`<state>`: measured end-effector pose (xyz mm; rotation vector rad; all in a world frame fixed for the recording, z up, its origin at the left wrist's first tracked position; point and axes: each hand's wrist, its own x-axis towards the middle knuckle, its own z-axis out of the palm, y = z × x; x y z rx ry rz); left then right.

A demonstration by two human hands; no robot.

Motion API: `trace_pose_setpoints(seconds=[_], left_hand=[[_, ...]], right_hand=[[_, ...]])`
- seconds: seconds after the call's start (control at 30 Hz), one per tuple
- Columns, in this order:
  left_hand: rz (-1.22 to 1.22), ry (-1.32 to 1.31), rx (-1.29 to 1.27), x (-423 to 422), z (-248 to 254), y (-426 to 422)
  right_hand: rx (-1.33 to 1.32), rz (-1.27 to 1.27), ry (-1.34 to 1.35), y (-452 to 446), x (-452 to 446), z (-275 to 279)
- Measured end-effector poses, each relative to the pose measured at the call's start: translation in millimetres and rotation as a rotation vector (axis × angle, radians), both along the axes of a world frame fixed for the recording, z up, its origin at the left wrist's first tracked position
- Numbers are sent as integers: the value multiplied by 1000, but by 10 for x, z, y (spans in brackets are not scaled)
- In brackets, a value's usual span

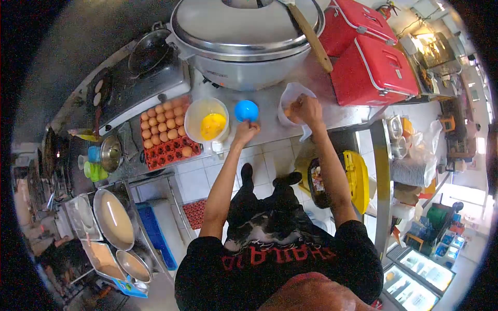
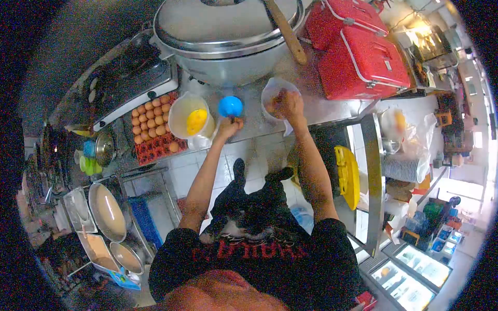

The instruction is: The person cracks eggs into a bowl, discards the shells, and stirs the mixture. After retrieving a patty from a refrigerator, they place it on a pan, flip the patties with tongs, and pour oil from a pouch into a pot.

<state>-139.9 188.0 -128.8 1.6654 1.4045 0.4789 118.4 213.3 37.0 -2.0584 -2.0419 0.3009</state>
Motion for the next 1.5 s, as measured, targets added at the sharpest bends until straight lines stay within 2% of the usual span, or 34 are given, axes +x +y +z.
trace_pose_setpoints(seconds=[0.07,0.1,0.13,0.2,0.27,0.3,0.33,0.37,0.4,0.53,0.6,0.7,0.73,0.77,0.8,0.87,0.9,1.0,1.1,1.2,1.23,1.33,1.4,1.47,1.5], left_hand=[[150,-161,-99,131,496,-312],[228,-241,-147,166,599,-450],[188,-215,-135,167,558,-557],[107,-163,-114,163,346,-720],[189,-100,-96,177,-489,-817],[230,-68,-90,174,-743,-871],[217,-97,-107,158,-478,-923],[201,-127,-125,143,86,-966],[187,-157,-140,133,418,-996],[267,-295,-157,27,403,-1149],[272,-308,-194,-57,463,-1170],[479,-871,-412,-101,673,-1206],[504,-971,-415,-125,704,-1197],[530,-1074,-411,-150,736,-1150],[560,-1179,-403,-171,769,-1101],[582,-1159,-369,-164,808,-989],[594,-1122,-353,-131,792,-925],[597,-1064,-324,-86,703,-721],[624,-1076,-352,43,552,-634],[652,-1114,-379,40,524,-633],[659,-1127,-383,31,548,-669],[655,-1143,-395,-9,572,-722],[622,-1182,-368,-45,562,-776],[641,-1163,-396,-53,585,-787],[661,-1153,-409,-70,593,-801]], right_hand=[[36,-27,96,-85,63,48],[49,-42,162,-136,135,-2],[62,-58,228,-198,155,-2],[85,-87,272,-347,151,63],[131,-122,323,-360,189,21],[162,-144,353,-357,238,-116],[193,-169,383,-363,260,-206],[213,-169,404,-385,234,-176],[236,-168,423,-409,177,-64],[173,-17,336,-393,123,25],[248,-101,416,-387,92,28],[211,-101,525,-352,200,-124],[179,-85,559,-350,240,-154],[187,-68,960,-369,246,-193],[151,-122,1176,-384,223,-163],[68,-239,1604,-417,172,-46],[-14,-273,1507,-444,189,-35],[51,-264,1511,-425,156,-105],[-72,-154,1523,-427,181,-157],[0,-230,1754,-507,61,103],[-70,-123,1821,-518,56,101],[-15,-184,1786,-507,108,80],[4,-279,1667,-487,157,-14],[-168,-190,1809,-493,136,-30],[-72,-218,1866,-479,161,-58]])
